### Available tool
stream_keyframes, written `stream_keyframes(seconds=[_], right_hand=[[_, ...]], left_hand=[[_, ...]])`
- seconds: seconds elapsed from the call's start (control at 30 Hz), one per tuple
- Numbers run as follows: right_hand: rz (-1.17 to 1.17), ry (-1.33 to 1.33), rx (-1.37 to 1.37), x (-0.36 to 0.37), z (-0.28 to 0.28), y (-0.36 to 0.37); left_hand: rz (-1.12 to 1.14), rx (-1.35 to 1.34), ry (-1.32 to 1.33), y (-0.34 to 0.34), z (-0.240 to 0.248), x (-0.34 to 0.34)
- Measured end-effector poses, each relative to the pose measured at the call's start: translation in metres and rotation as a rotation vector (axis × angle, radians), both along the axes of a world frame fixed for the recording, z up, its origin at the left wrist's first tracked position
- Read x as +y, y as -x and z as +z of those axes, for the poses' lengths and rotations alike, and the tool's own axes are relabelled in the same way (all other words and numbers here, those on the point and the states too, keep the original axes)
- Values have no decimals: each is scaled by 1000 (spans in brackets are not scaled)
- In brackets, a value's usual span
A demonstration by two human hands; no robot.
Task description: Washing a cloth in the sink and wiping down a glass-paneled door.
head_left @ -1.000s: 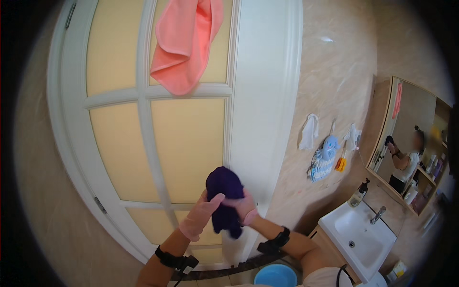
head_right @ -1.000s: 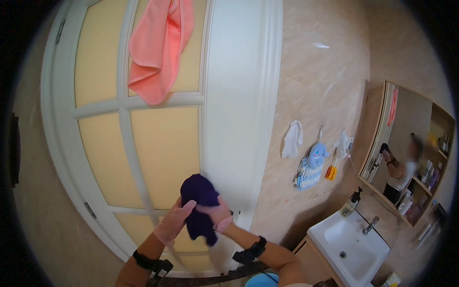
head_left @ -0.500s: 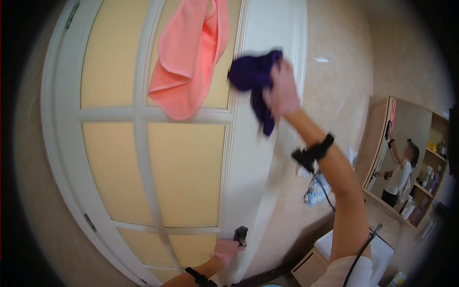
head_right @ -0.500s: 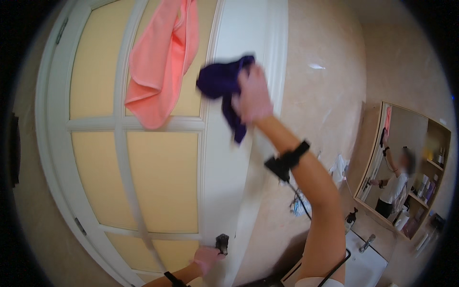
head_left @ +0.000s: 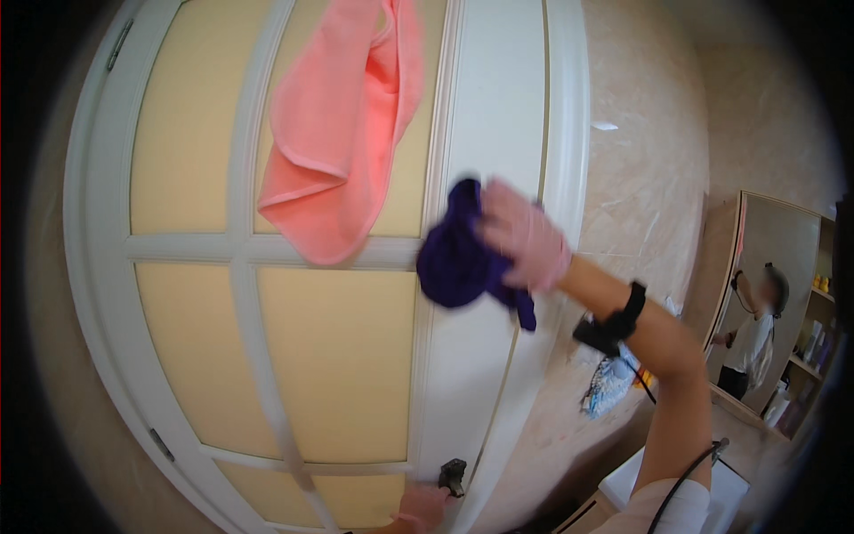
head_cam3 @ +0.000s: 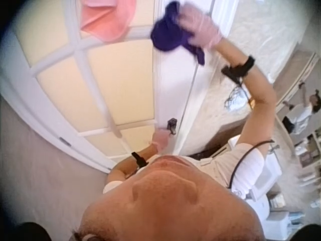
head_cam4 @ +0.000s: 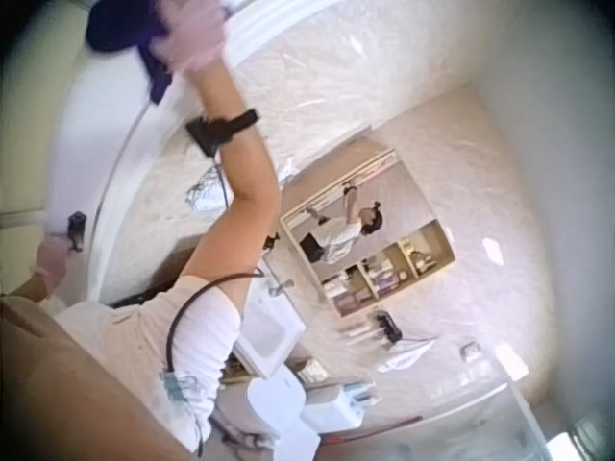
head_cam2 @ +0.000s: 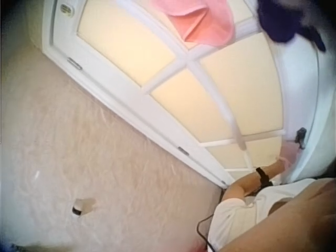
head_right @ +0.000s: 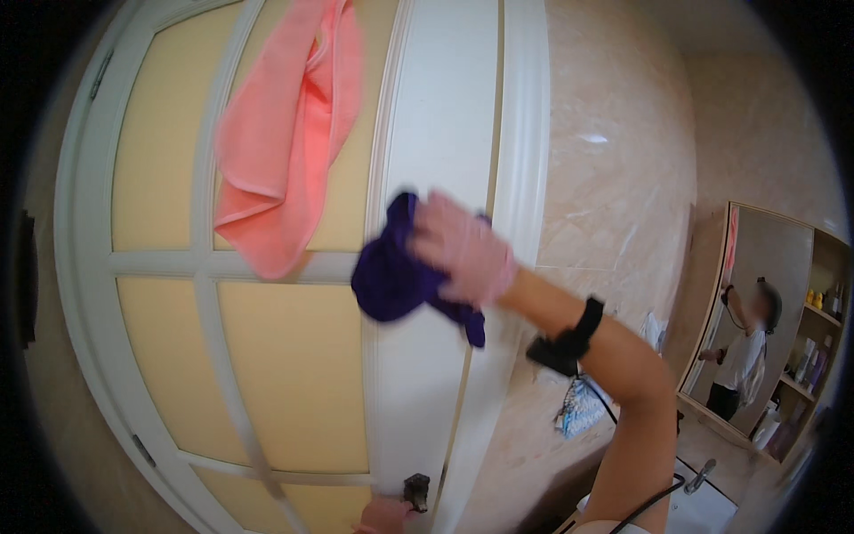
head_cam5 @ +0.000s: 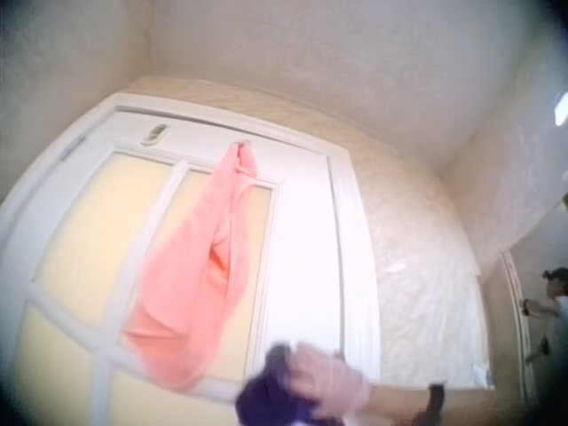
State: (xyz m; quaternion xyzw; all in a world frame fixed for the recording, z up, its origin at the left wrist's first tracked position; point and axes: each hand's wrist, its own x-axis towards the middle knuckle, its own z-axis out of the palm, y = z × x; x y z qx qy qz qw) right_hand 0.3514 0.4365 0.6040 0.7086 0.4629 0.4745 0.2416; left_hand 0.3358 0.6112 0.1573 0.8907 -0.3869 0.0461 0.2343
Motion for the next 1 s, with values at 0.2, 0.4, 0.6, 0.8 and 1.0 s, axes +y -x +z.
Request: stream_keyframes(seconds=[0.2,0.4,0.6,0.8,1.0], right_hand=[[16,-1097,15,44,214,19],[61,-994,-38,5,80,-25],[-125,-620,-179,-32,27,-28],[-1180,7,-870,-30,308,0],[124,-669,-73,24,112,-42]], left_hand=[[-34,-163,117,3,-4,6],[-45,-141,136,-19,-9,8],[-51,-172,156,-23,-11,9],[-142,-242,189,-36,8,-11],[-30,-239,213,-36,7,4]])
